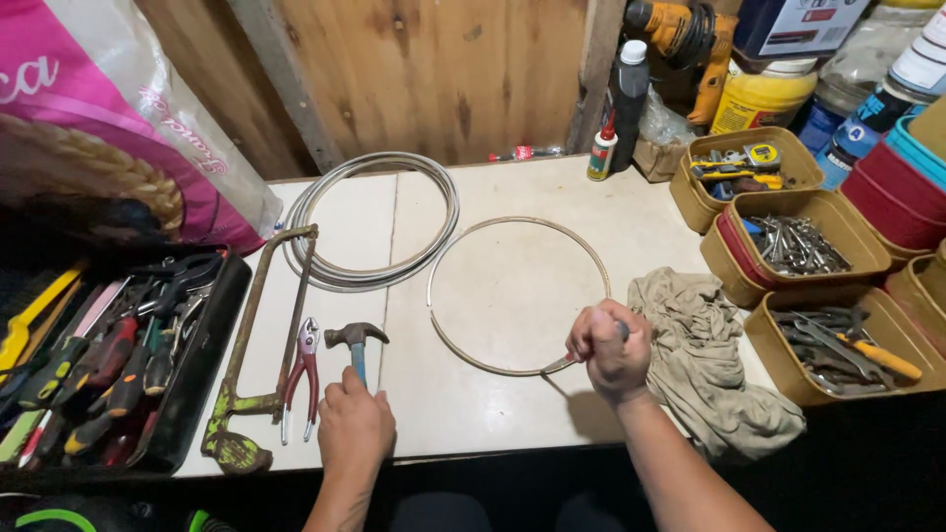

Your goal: Repairing a circular metal hoop by tapping it with a hammer and punch on a workbench.

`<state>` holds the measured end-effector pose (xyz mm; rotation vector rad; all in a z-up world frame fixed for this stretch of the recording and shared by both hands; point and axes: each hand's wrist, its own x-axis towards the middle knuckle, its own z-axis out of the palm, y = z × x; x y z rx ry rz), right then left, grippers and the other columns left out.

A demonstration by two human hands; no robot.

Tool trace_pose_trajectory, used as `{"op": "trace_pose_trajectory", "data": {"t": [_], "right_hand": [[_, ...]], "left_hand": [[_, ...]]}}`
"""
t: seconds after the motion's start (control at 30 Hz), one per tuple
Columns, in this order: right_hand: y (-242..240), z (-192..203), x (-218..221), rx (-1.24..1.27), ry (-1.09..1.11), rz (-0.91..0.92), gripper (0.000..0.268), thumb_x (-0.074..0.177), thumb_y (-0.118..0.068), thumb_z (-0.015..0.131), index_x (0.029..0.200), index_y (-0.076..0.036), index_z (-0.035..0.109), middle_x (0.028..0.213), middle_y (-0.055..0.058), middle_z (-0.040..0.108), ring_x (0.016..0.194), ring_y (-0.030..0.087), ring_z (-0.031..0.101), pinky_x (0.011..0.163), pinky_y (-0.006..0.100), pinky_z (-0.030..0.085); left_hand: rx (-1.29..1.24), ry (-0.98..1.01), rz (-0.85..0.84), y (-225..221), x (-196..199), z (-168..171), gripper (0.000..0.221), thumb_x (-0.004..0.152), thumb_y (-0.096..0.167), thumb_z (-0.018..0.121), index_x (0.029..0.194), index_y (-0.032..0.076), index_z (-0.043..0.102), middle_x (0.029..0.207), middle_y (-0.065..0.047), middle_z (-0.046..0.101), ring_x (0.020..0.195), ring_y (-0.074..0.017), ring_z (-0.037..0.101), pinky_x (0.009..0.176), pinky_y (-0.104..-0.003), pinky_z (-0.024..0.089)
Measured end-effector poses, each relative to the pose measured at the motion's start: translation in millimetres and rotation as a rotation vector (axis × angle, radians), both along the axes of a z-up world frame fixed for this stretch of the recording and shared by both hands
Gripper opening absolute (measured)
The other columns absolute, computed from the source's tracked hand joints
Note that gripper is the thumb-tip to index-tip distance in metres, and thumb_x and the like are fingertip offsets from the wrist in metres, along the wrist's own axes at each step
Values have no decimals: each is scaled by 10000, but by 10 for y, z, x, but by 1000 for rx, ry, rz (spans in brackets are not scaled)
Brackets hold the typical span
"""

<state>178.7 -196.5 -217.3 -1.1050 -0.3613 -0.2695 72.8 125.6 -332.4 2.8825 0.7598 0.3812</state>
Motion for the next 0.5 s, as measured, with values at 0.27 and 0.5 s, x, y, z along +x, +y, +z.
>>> {"op": "trace_pose_trajectory", "data": {"t": [0.27,0.5], "right_hand": [[148,56,-45,-261,-41,-60,259,938,-126,654,702,-67,565,475,54,556,386,121,509,384,239,409],[248,15,-3,-383,13,-74,313,939,-149,676,677,-103,511,467,-23,475,392,50,413,357,226,298]], "left_hand": [[-483,154,102,-178,33,792,635,864,259,434,1482,112,467,1295,-245,582,1157,-486,602,1028,-566,451],[-473,-494,-741,-801,-229,1988,409,914,177,671,1305,55,653,1011,-95,733,833,-223,713,818,-339,564]]}}
